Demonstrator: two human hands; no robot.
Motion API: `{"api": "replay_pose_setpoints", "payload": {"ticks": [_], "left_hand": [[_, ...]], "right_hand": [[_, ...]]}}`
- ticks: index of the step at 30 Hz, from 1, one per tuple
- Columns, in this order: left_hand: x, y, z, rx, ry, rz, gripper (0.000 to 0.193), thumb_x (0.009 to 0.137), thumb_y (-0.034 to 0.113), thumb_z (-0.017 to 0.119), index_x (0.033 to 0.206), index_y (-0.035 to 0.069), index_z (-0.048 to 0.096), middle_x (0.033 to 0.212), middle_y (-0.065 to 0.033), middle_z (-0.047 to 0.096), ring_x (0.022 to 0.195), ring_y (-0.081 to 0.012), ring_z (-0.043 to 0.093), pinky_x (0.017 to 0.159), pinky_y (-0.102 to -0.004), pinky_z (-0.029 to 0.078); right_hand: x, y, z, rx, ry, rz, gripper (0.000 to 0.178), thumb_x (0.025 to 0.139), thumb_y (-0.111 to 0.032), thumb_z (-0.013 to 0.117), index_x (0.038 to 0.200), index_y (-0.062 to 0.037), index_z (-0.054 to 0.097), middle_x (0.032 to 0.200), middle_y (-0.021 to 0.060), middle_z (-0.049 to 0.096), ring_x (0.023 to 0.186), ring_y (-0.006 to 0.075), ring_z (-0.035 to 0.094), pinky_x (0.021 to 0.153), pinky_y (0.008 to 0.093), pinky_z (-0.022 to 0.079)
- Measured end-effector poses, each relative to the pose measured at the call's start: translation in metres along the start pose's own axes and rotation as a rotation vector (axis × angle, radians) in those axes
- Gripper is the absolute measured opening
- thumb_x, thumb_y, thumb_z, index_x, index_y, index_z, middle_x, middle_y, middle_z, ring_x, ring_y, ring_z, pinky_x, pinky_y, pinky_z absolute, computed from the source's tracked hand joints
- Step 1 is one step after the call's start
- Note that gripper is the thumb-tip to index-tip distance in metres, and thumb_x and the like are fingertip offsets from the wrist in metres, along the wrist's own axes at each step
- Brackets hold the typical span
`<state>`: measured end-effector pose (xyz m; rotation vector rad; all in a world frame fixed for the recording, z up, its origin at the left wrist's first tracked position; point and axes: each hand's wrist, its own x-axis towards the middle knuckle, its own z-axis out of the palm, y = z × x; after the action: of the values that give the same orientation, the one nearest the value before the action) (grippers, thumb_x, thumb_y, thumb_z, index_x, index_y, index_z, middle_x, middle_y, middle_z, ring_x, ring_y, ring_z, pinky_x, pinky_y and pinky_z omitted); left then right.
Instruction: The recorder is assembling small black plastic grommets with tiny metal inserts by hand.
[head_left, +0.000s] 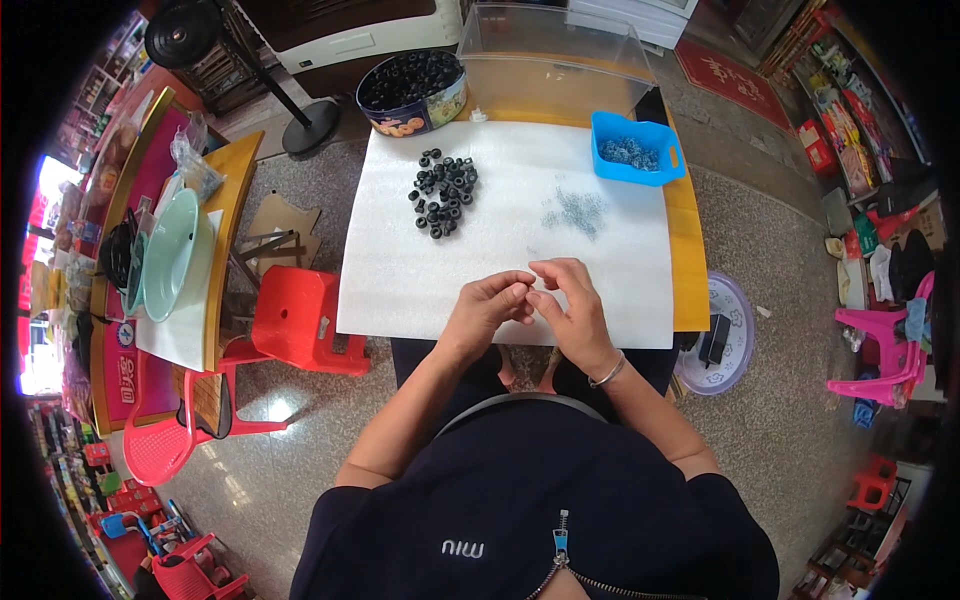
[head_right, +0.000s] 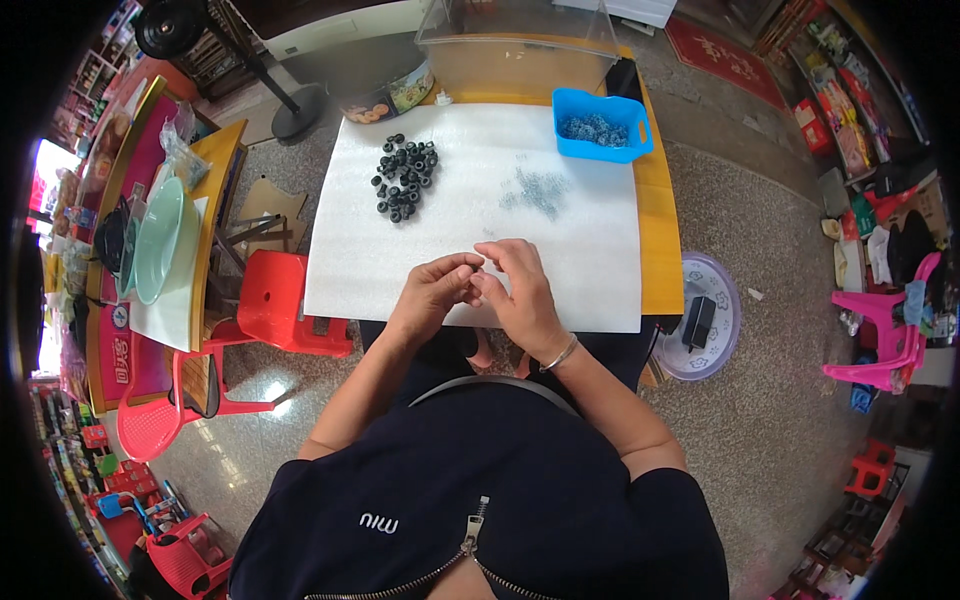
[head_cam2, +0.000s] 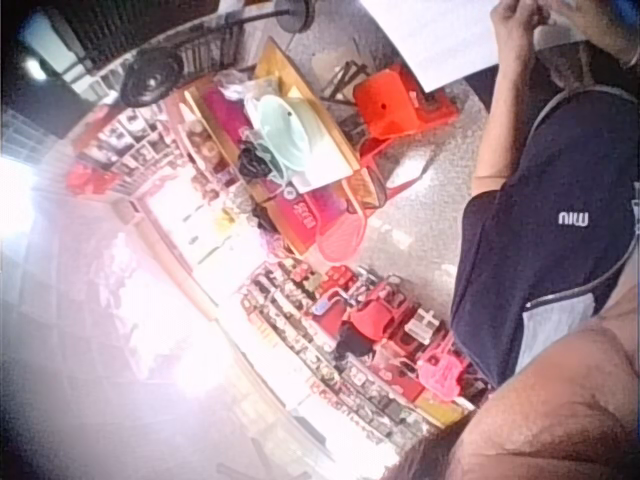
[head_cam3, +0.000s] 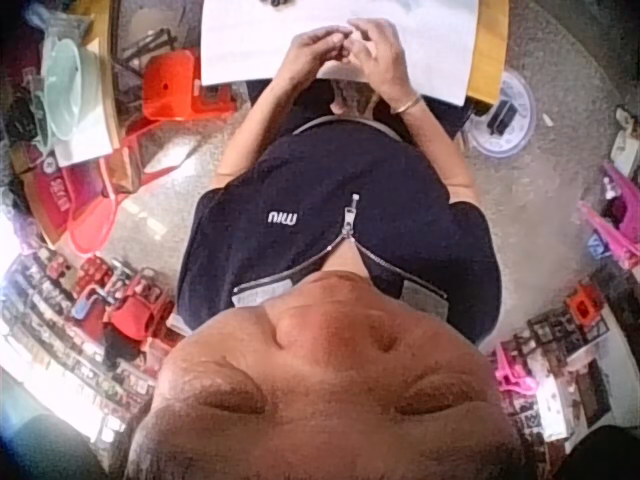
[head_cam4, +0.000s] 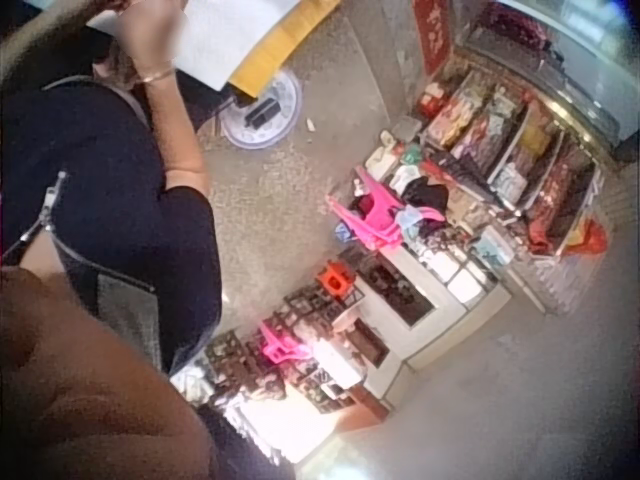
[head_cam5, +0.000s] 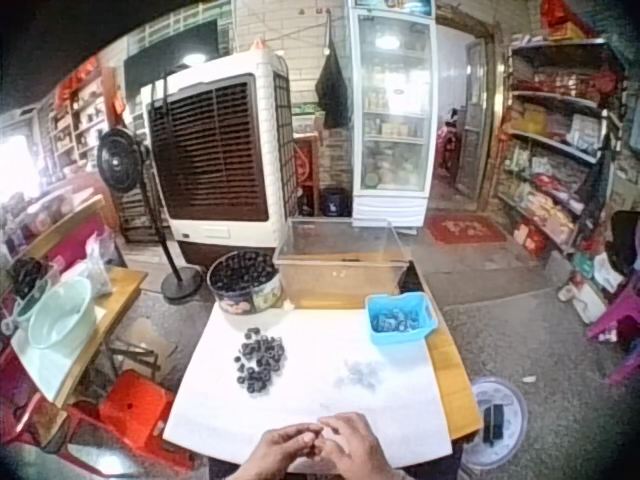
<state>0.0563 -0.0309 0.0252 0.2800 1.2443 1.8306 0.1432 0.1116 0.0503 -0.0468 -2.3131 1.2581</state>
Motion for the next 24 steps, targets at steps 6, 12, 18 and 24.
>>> {"api": "replay_pose_setpoints", "payload": {"ticks": [6,12,18,24], "left_hand": [[-0.003,0.0,0.011,-0.009,0.018,0.033,0.03,0.093,0.019,0.056,0.112,-0.004,0.058,0.093,-0.0073,0.062,0.08,-0.0133,0.058,0.07,-0.0259,0.049],[-0.007,-0.002,0.014,-0.094,0.024,0.004,0.028,0.094,0.019,0.054,0.109,-0.004,0.058,0.09,-0.0053,0.061,0.076,-0.0111,0.056,0.069,-0.0242,0.047],[-0.005,0.004,0.007,-0.204,-0.027,-0.083,0.031,0.091,0.019,0.06,0.11,-0.004,0.057,0.09,-0.0066,0.062,0.076,-0.0119,0.058,0.068,-0.0234,0.048],[-0.001,0.0,-0.001,-0.244,-0.086,-0.132,0.031,0.089,0.019,0.062,0.11,-0.004,0.057,0.091,-0.0073,0.063,0.077,-0.0129,0.06,0.07,-0.0243,0.05]], "right_hand": [[-0.007,-0.01,0.012,0.468,-0.13,0.346,0.032,0.096,-0.022,0.049,0.12,-0.0007,0.052,0.105,0.0095,0.054,0.074,0.0117,0.052,0.068,0.0249,0.046],[-0.009,-0.009,0.013,0.293,-0.099,0.169,0.028,0.095,-0.017,0.049,0.118,-0.0013,0.055,0.106,0.0111,0.053,0.077,0.0155,0.054,0.072,0.0266,0.047],[-0.005,-0.002,0.004,0.032,-0.037,-0.024,0.026,0.083,-0.01,0.062,0.108,-0.0055,0.064,0.102,0.0087,0.054,0.09,0.0217,0.053,0.078,0.0299,0.047],[0.003,-0.004,-0.008,-0.122,-0.051,-0.136,0.026,0.073,-0.004,0.066,0.099,-0.0077,0.066,0.091,0.0054,0.055,0.086,0.0233,0.052,0.072,0.0328,0.047]]}}
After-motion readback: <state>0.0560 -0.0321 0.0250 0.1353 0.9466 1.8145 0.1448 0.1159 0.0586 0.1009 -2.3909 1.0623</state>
